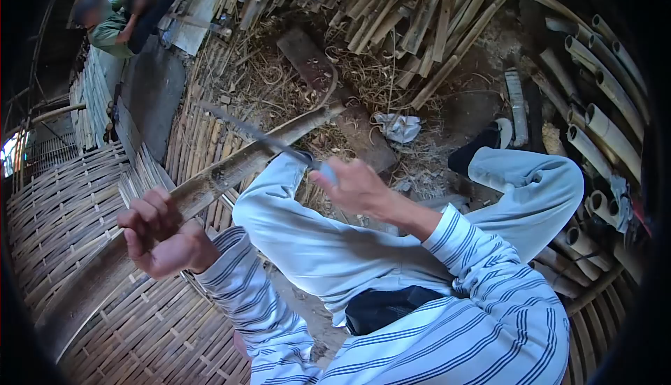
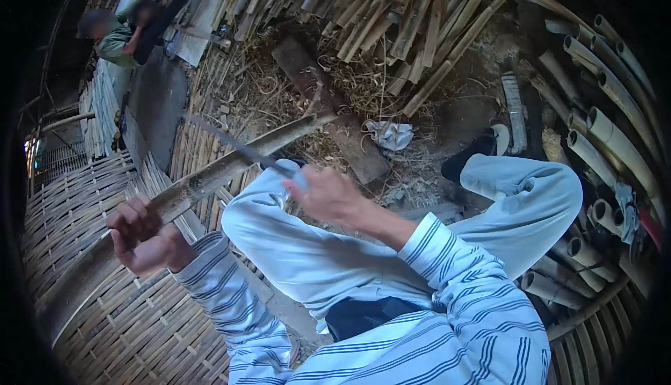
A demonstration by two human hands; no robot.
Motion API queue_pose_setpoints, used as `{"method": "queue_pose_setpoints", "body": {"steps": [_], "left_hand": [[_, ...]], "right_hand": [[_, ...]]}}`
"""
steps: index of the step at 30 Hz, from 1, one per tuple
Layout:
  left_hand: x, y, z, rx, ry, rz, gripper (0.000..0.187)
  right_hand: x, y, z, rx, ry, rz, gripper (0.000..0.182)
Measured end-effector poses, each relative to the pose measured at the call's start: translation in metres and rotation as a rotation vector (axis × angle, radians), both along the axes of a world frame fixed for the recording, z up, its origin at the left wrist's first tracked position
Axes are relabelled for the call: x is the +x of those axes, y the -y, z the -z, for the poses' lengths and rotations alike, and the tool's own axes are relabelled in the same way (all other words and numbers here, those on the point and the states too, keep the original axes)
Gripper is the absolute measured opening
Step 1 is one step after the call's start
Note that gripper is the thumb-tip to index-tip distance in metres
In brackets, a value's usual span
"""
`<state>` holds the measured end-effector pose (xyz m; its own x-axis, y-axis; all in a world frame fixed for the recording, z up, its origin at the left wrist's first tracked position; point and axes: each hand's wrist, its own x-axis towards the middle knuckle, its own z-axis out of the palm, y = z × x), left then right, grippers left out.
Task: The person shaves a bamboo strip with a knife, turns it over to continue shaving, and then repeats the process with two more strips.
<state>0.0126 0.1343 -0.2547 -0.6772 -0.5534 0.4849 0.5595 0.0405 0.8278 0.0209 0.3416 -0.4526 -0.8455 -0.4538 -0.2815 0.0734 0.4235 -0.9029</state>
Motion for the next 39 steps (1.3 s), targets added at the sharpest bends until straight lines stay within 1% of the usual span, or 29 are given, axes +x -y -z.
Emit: {"method": "queue_pose_setpoints", "body": {"steps": [2,3,5,7,8,9,10,11,12,13,15,16,17,18,19,20,21,23,24,25,27,29,30,32,33,35,36,38,39], "left_hand": [[0.001,0.002,0.002,-0.005,0.005,0.036,0.029],[0.001,0.002,0.000,-0.009,0.005,0.059,0.029],[0.007,0.011,0.003,-0.064,-0.011,0.144,0.029],[0.007,0.014,0.003,-0.074,-0.036,0.262,0.029],[0.006,0.014,0.001,-0.080,-0.045,0.264,0.028],[0.004,0.010,0.004,-0.073,-0.047,0.253,0.028],[0.003,0.006,0.002,-0.066,-0.020,0.238,0.027],[0.000,0.001,0.002,-0.039,-0.013,0.144,0.026],[-0.001,0.005,0.000,-0.041,0.000,0.197,0.026],[-0.002,0.010,-0.001,-0.045,0.003,0.247,0.027],[-0.001,0.009,0.000,-0.046,-0.004,0.207,0.027],[-0.003,0.009,0.000,-0.046,-0.018,0.192,0.027],[-0.003,0.012,0.001,-0.056,-0.013,0.192,0.027],[-0.002,0.016,0.003,-0.068,-0.012,0.191,0.027],[-0.001,0.019,0.002,-0.082,-0.006,0.186,0.027],[-0.002,0.013,0.002,-0.068,-0.007,0.132,0.027],[-0.002,0.012,0.000,-0.080,-0.013,0.162,0.027],[-0.008,0.013,0.000,-0.106,-0.022,0.230,0.026],[-0.009,0.014,0.001,-0.045,-0.038,0.223,0.025],[-0.009,0.021,0.000,-0.050,0.003,0.210,0.025],[-0.016,0.015,0.000,-0.004,-0.010,0.013,0.025],[-0.017,0.020,0.001,0.007,0.025,-0.102,0.025],[-0.018,0.023,0.002,0.015,0.036,-0.158,0.025],[-0.022,0.020,-0.001,0.042,0.043,-0.195,0.025],[-0.024,0.018,-0.002,0.053,0.049,-0.215,0.024],[-0.027,0.017,0.000,-0.003,0.059,-0.257,0.025],[-0.026,0.017,-0.001,-0.030,0.064,-0.279,0.025],[-0.027,0.027,0.001,0.007,0.049,-0.226,0.026],[-0.022,0.030,0.002,0.028,0.056,-0.210,0.026]], "right_hand": [[0.002,0.005,-0.007,0.031,-0.211,-0.016,0.054],[-0.004,0.001,0.005,0.044,-0.023,-0.002,0.054],[-0.025,-0.014,0.056,0.055,0.329,0.033,0.055],[-0.026,-0.024,0.093,0.137,0.410,0.016,0.055],[-0.038,-0.027,0.094,0.178,0.442,0.014,0.055],[-0.031,-0.018,0.093,0.056,0.142,0.074,0.056],[-0.029,-0.008,0.076,0.076,0.196,0.041,0.054],[-0.018,0.002,0.049,-0.035,0.192,-0.001,0.053],[-0.026,0.004,0.029,-0.141,0.143,-0.034,0.052],[-0.033,0.004,0.017,-0.088,0.087,-0.061,0.053],[-0.024,0.008,0.000,0.000,0.018,-0.112,0.055],[-0.027,0.002,0.001,0.015,0.116,-0.151,0.058],[-0.021,0.002,0.033,0.042,0.067,-0.032,0.059],[-0.014,0.003,0.080,0.069,0.013,0.086,0.060],[-0.017,-0.008,0.116,0.125,0.048,0.087,0.062],[-0.021,-0.021,0.153,0.180,0.083,0.085,0.064],[-0.021,-0.034,0.195,0.232,0.355,0.158,0.063],[-0.021,-0.027,0.199,0.249,0.187,0.178,0.061],[-0.017,-0.023,0.204,0.195,0.137,0.195,0.059],[-0.011,-0.006,0.163,0.132,0.116,0.210,0.057],[-0.031,0.009,0.116,0.034,0.054,0.179,0.054],[-0.023,0.018,0.093,-0.042,0.059,0.052,0.052],[-0.015,0.019,0.096,-0.059,0.037,0.063,0.051],[0.003,0.020,0.116,-0.103,-0.006,0.080,0.050],[0.005,0.016,0.129,-0.031,0.099,0.119,0.052],[0.005,0.006,0.149,0.114,0.306,0.196,0.056],[0.008,0.008,0.152,0.088,0.318,0.177,0.057],[-0.002,0.004,0.149,0.041,0.319,0.150,0.059],[0.004,0.007,0.147,0.014,0.290,0.145,0.057]]}}
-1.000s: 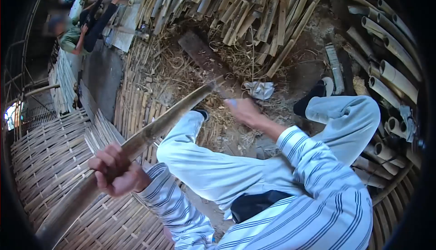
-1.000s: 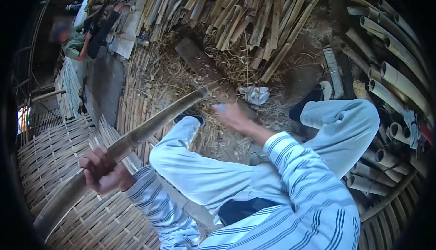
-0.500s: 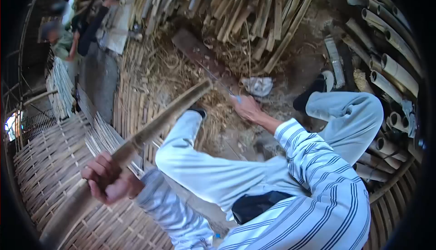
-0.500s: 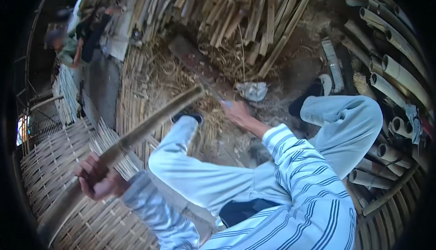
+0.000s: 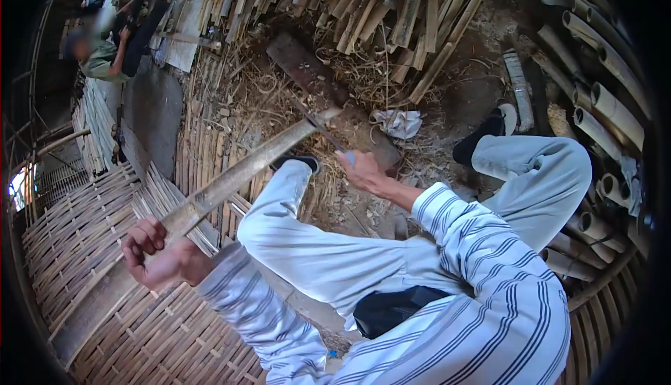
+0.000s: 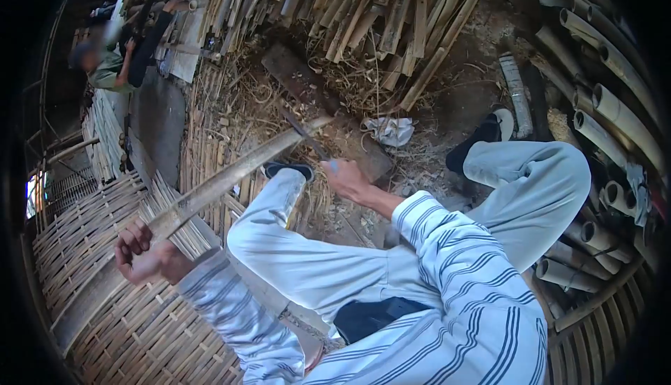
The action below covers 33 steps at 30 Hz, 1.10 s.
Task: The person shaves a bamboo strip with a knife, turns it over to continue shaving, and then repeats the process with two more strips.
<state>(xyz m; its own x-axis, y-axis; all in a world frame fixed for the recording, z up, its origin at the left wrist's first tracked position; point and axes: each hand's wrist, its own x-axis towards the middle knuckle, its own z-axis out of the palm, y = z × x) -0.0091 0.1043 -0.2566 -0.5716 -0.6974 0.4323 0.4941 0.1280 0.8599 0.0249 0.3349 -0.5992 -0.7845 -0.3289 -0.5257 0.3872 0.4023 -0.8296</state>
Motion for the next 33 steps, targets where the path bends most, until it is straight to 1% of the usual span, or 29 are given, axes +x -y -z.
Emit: {"method": "queue_pose_setpoints", "body": {"steps": [1,2,4,5,8,9,11,12,13,14,15,16,17,18,19,20,23,24,25,26,27,28,30,31,33], "left_hand": [[-0.001,-0.010,-0.002,-0.079,0.054,-0.061,0.028],[-0.004,-0.018,-0.003,-0.072,0.038,-0.054,0.028],[-0.003,-0.029,-0.005,-0.056,0.013,-0.051,0.029],[-0.001,-0.027,-0.004,-0.048,0.016,-0.049,0.029],[0.000,-0.020,-0.002,-0.036,0.028,-0.064,0.030],[-0.001,-0.018,-0.002,-0.040,0.043,-0.081,0.030],[0.001,-0.011,-0.002,-0.038,0.037,-0.093,0.029],[0.004,-0.009,-0.002,-0.036,0.031,-0.080,0.029],[0.008,-0.009,-0.002,-0.035,0.029,-0.066,0.029],[0.008,-0.008,-0.003,-0.034,0.030,-0.046,0.029],[0.008,-0.007,0.000,-0.028,-0.023,-0.001,0.029],[0.011,-0.015,0.001,-0.031,0.001,-0.022,0.030],[0.008,-0.024,-0.003,-0.041,0.029,-0.033,0.030],[0.000,-0.030,-0.005,-0.048,0.030,-0.036,0.031],[-0.002,-0.031,-0.006,-0.008,0.010,0.035,0.032],[-0.001,-0.032,-0.007,-0.009,0.020,0.008,0.032],[-0.007,-0.040,-0.008,-0.015,0.030,-0.046,0.031],[-0.006,-0.039,-0.009,-0.019,0.040,-0.049,0.030],[-0.005,-0.037,-0.009,-0.023,0.045,-0.052,0.029],[-0.005,-0.035,-0.008,-0.029,0.044,-0.054,0.029],[-0.003,-0.029,-0.007,-0.047,0.029,-0.046,0.028],[-0.004,-0.027,-0.005,-0.037,0.009,-0.044,0.028],[0.001,-0.022,-0.003,-0.019,0.009,-0.038,0.028],[0.001,-0.021,-0.001,0.027,-0.025,-0.014,0.028],[-0.002,-0.032,-0.005,0.010,-0.004,-0.042,0.028]], "right_hand": [[0.008,0.012,-0.018,-0.030,-0.021,0.003,0.055],[0.005,0.021,-0.036,-0.059,-0.059,0.018,0.053],[-0.006,0.020,-0.091,-0.147,-0.169,-0.120,0.047],[-0.004,0.019,-0.107,-0.193,-0.218,-0.193,0.045],[0.014,0.024,-0.081,-0.276,-0.622,-0.079,0.037],[0.022,0.022,-0.054,-0.250,-0.530,-0.064,0.041],[0.025,0.010,-0.010,0.094,-0.051,0.013,0.048],[0.022,-0.002,0.015,0.148,-0.087,0.005,0.051],[0.011,-0.010,0.010,0.203,-0.120,-0.001,0.054],[0.003,-0.003,0.004,0.129,-0.134,-0.002,0.054],[-0.001,0.003,-0.001,0.063,-0.143,-0.015,0.054],[0.001,0.004,-0.025,0.002,-0.136,-0.042,0.054],[0.001,0.007,-0.058,-0.055,-0.144,-0.009,0.049],[-0.003,0.011,-0.077,-0.086,-0.205,-0.031,0.046],[-0.002,0.016,-0.093,-0.116,-0.268,-0.061,0.044],[0.005,0.019,-0.100,-0.154,-0.311,-0.094,0.042],[0.012,0.015,-0.089,-0.288,-0.463,-0.090,0.042],[0.022,0.010,-0.069,-0.208,-0.444,-0.049,0.046],[0.032,0.000,-0.037,-0.127,-0.430,-0.006,0.050],[0.034,-0.009,0.002,0.047,-0.268,0.006,0.054],[0.026,-0.015,0.027,0.220,-0.106,0.019,0.058],[0.014,-0.017,0.019,0.198,-0.096,0.009,0.061],[0.007,-0.016,-0.024,0.154,-0.036,-0.013,0.067],[0.002,-0.015,-0.045,0.062,0.012,-0.072,0.059],[0.010,-0.009,-0.049,0.060,-0.080,-0.133,0.053]]}}
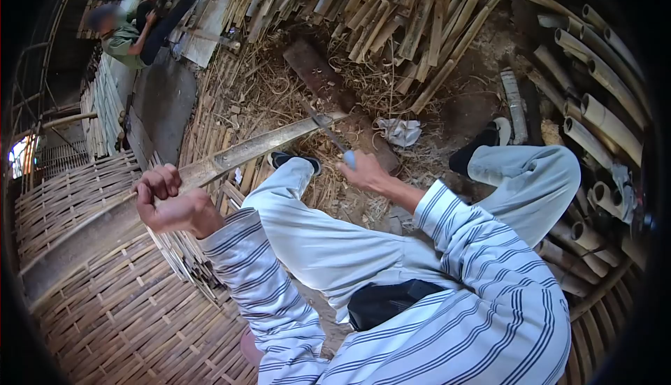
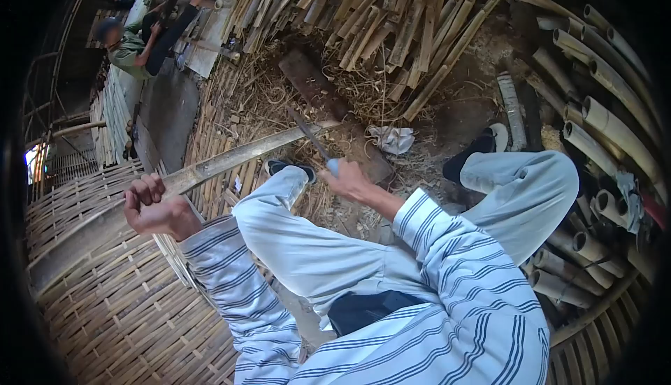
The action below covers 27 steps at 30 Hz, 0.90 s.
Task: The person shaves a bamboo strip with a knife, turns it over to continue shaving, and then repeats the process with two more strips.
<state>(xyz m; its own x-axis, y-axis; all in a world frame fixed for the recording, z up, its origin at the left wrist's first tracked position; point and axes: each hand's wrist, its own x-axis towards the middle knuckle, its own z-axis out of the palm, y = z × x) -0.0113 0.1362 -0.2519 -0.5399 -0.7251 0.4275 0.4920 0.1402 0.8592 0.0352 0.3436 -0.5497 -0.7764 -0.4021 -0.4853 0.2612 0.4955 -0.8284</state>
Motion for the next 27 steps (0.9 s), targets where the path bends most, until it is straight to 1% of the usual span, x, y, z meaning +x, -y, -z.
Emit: {"method": "queue_pose_setpoints", "body": {"steps": [1,2,5,9,11,12,15,16,18,21,24,27], "left_hand": [[-0.002,-0.003,-0.001,-0.010,0.004,-0.016,0.028],[-0.003,-0.001,0.000,-0.001,-0.001,0.023,0.028],[-0.007,-0.001,-0.002,0.020,-0.003,0.016,0.028],[-0.007,0.005,0.000,0.030,-0.020,0.026,0.027],[-0.007,0.004,0.000,0.028,-0.016,0.005,0.027],[-0.007,0.005,0.000,0.030,-0.018,-0.002,0.028],[-0.005,0.002,0.001,0.042,-0.020,-0.007,0.030],[-0.005,0.000,0.001,0.042,-0.025,0.003,0.030],[-0.005,-0.005,-0.001,0.033,-0.020,-0.008,0.029],[-0.009,-0.015,-0.004,0.017,-0.006,-0.082,0.029],[-0.012,-0.017,-0.006,0.017,0.013,-0.097,0.028],[-0.014,-0.018,-0.004,0.020,0.014,-0.066,0.028]], "right_hand": [[0.001,0.001,0.003,-0.005,-0.051,-0.035,0.052],[0.002,-0.002,0.009,-0.058,-0.005,-0.138,0.055],[0.012,-0.011,0.031,-0.165,0.070,0.002,0.054],[0.020,-0.036,0.061,-0.092,0.060,0.019,0.057],[0.012,-0.039,0.059,-0.094,0.090,0.017,0.057],[0.012,-0.037,0.058,-0.054,0.098,0.007,0.058],[0.014,-0.029,0.048,-0.029,0.118,0.082,0.056],[0.011,-0.022,0.037,0.020,0.098,0.092,0.054],[0.007,-0.009,-0.002,0.120,0.065,0.112,0.053],[0.007,0.001,-0.076,-0.086,0.117,0.195,0.051],[0.020,0.011,-0.098,-0.245,-0.253,0.215,0.050],[0.030,0.017,-0.079,-0.237,-0.407,0.170,0.047]]}}
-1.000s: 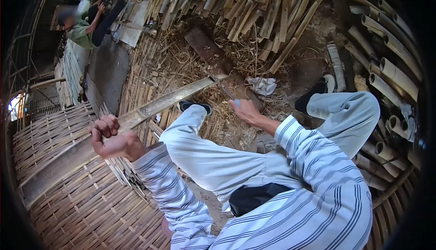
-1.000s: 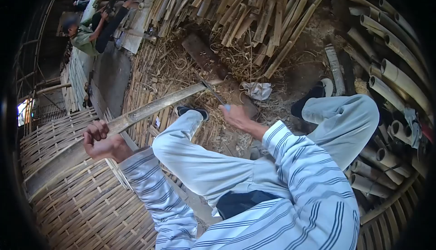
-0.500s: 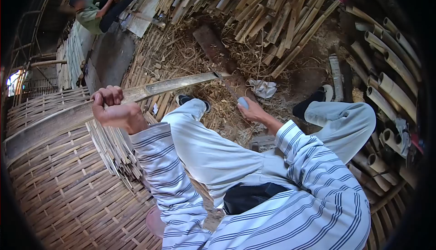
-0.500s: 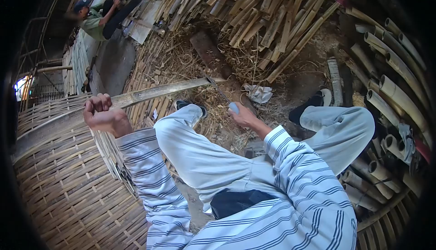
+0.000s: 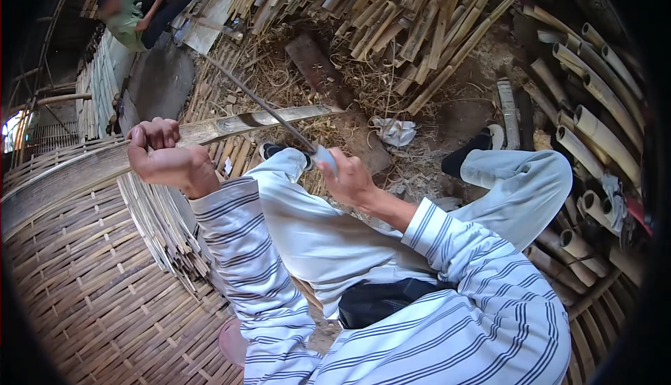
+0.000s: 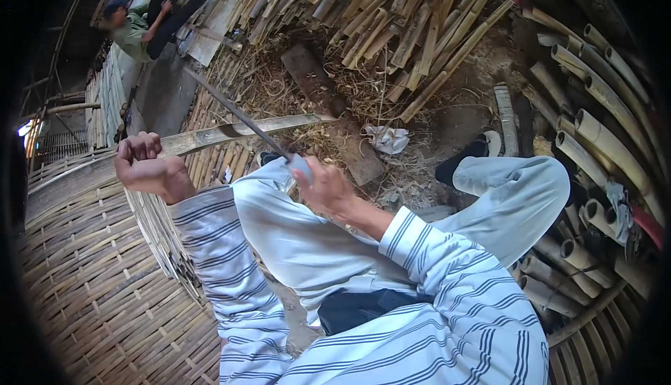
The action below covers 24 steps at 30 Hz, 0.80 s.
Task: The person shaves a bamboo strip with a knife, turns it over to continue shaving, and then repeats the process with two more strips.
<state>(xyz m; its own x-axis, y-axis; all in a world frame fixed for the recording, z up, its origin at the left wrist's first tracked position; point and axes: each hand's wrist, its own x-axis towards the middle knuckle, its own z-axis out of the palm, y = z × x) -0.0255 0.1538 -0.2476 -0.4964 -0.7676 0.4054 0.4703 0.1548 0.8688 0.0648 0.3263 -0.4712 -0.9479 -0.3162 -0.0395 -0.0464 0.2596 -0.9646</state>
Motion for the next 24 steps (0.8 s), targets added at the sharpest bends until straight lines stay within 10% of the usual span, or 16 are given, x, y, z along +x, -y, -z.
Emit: {"method": "queue_pose_setpoints", "body": {"steps": [5,15,21,24], "left_hand": [[0.003,0.017,0.003,-0.024,0.029,-0.003,0.029],[0.005,0.006,0.001,0.014,0.014,-0.037,0.027],[0.007,0.014,0.003,-0.020,0.014,-0.022,0.027],[0.000,0.005,0.001,-0.026,-0.009,-0.075,0.027]], "right_hand": [[0.007,-0.035,0.121,0.458,0.466,0.058,0.059],[-0.015,0.000,0.009,0.223,0.099,-0.181,0.053],[-0.001,-0.042,0.180,0.503,0.539,0.005,0.064],[-0.015,-0.067,0.144,0.422,0.525,-0.085,0.063]]}}
